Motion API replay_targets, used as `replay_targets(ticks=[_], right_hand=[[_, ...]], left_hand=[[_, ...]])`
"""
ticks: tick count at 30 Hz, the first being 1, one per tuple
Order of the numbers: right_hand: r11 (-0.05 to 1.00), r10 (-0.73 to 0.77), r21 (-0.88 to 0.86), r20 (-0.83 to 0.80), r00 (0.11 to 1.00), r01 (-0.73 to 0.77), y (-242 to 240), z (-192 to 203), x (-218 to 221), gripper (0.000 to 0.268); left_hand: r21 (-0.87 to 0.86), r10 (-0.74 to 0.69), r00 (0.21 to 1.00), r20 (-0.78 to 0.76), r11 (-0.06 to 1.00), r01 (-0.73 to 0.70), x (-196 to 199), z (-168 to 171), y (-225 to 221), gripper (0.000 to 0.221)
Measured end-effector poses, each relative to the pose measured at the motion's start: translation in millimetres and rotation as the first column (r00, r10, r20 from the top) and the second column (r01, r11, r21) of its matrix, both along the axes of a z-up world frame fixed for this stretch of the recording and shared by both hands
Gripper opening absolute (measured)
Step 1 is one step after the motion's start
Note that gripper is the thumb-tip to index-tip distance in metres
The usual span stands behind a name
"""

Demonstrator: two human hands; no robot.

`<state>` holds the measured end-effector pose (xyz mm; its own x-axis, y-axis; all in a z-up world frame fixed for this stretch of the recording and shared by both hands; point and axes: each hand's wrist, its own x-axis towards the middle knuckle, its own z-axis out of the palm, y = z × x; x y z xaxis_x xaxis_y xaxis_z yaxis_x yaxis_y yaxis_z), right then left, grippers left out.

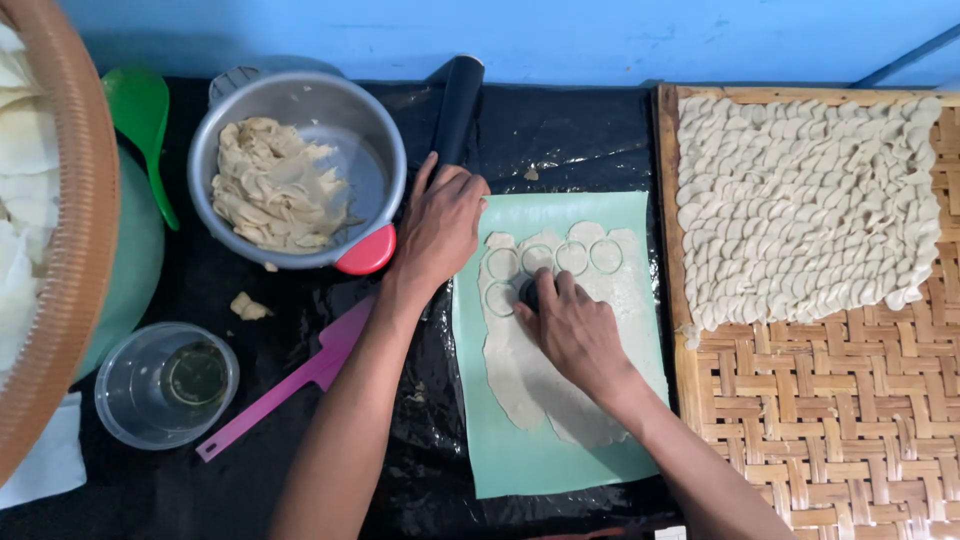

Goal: Rolling out dough and using a circular cutter to create uniform pieces for food production.

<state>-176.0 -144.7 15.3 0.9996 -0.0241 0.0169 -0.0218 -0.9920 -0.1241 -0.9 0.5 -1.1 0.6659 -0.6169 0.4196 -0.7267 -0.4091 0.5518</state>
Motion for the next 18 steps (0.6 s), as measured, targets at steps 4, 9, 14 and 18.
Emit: replay_targets(ticks=[4,9,14,18], right_hand=[[0.989,-0.126,-0.077,0.001,0.992,0.126,5.7,-4.7,1.3,0.047],[0.993,-0.112,-0.043,-0.076,0.991,0.109,4.6,2.0,-0.6,0.046],[0.954,-0.241,0.155,-0.107,0.965,0.256,-11.6,22.2,-3.2,0.043],[0.954,-0.256,0.156,-0.021,0.966,0.256,-22.0,39.5,-16.6,0.045]], left_hand=[[0.025,-0.012,0.999,0.035,1.0,0.011,0.7,1.1,-2.1,0.002],[0.021,-0.008,1.0,0.018,1.0,0.007,-0.5,1.2,-1.8,0.004],[0.015,0.001,0.999,0.032,1.0,-0.002,1.0,-0.5,-1.8,0.004],[0.006,-0.005,1.0,0.012,1.0,0.005,0.7,-2.3,-1.3,0.003]])
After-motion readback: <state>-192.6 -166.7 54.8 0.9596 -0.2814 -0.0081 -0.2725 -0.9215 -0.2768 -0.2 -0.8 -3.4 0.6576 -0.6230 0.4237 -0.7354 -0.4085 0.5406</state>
